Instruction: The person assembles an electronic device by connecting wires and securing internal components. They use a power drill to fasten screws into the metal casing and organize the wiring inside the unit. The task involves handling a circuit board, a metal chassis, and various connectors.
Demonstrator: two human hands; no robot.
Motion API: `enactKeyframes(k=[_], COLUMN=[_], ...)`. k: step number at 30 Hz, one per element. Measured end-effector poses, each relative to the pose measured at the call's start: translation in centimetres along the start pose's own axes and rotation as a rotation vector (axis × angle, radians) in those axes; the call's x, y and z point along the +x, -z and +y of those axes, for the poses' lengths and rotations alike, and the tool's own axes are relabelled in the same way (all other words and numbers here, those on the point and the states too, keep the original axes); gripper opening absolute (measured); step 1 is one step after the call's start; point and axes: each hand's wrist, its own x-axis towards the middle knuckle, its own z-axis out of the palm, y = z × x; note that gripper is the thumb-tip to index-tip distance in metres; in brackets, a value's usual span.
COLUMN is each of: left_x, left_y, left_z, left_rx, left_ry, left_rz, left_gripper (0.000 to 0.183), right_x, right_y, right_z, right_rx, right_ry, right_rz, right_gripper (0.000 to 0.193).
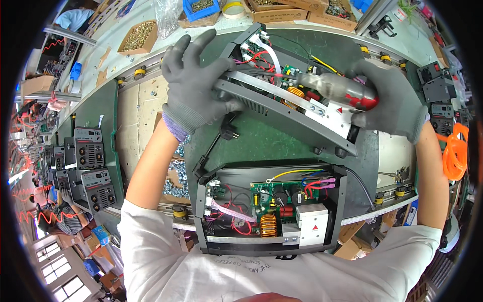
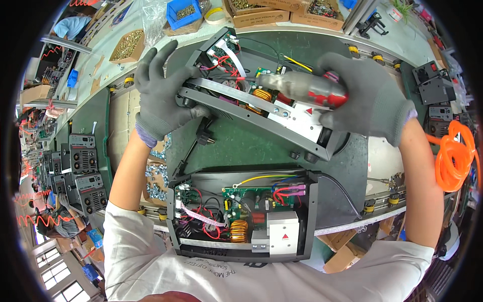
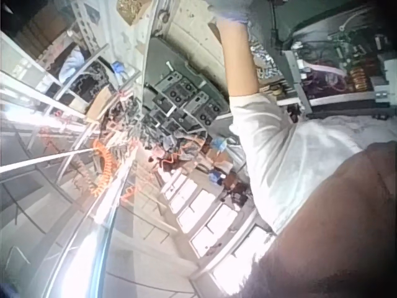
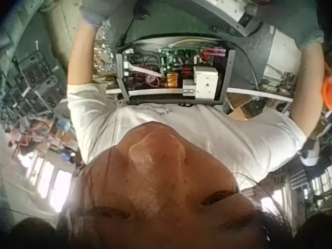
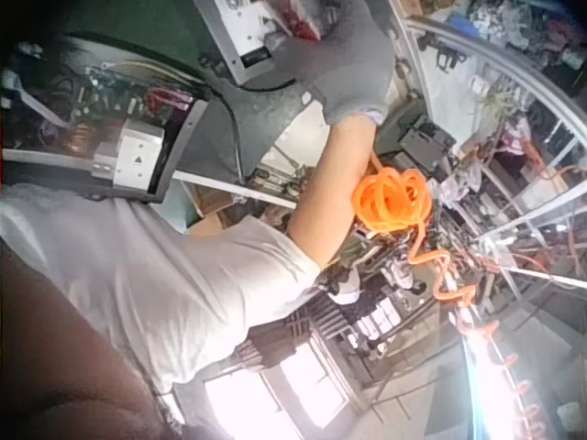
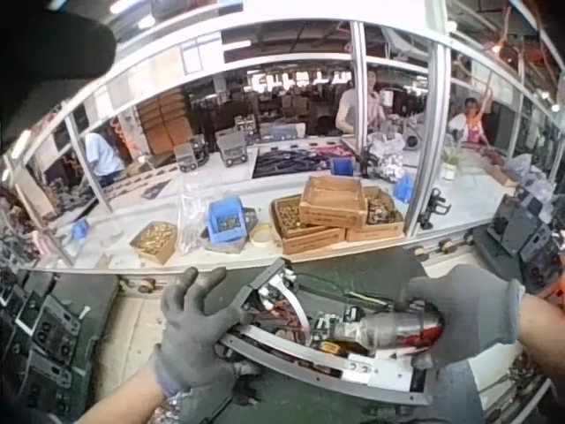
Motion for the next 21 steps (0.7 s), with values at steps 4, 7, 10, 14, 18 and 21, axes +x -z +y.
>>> enactKeyframes(k=[4,7,10,14,18,21], left_x=[0.3,-0.5,-3.3,-11.4,-23.0,-30.3], left_y=[0.2,0.5,0.4,1.3,1.1,1.1], left_z=[0.8,1.1,0.0,-0.5,-1.8,-1.0], left_rx=[-0.008,-0.017,-0.193,-0.483,-0.397,-0.279], left_ry=[0.009,0.035,0.008,0.22,0.717,0.773], left_rz=[-0.043,-0.059,-0.043,-0.115,-0.469,-0.662], left_gripper=[0.076,0.08,0.101,0.081,0.067,0.064], right_x=[-5.8,-12.0,-19.9,-33.2,-42.6,-45.0], right_y=[1.2,1.8,4.2,5.1,3.3,-1.0], right_z=[-0.3,-0.7,-2.1,-4.7,-6.9,-5.8], right_rx=[0.17,0.256,0.191,0.246,0.244,0.088], right_ry=[-0.171,-0.255,-0.411,-0.694,-0.951,-1.052], right_rz=[0.089,0.18,0.151,0.104,-0.217,-0.582], right_gripper=[0.062,0.059,0.054,0.047,0.046,0.048])
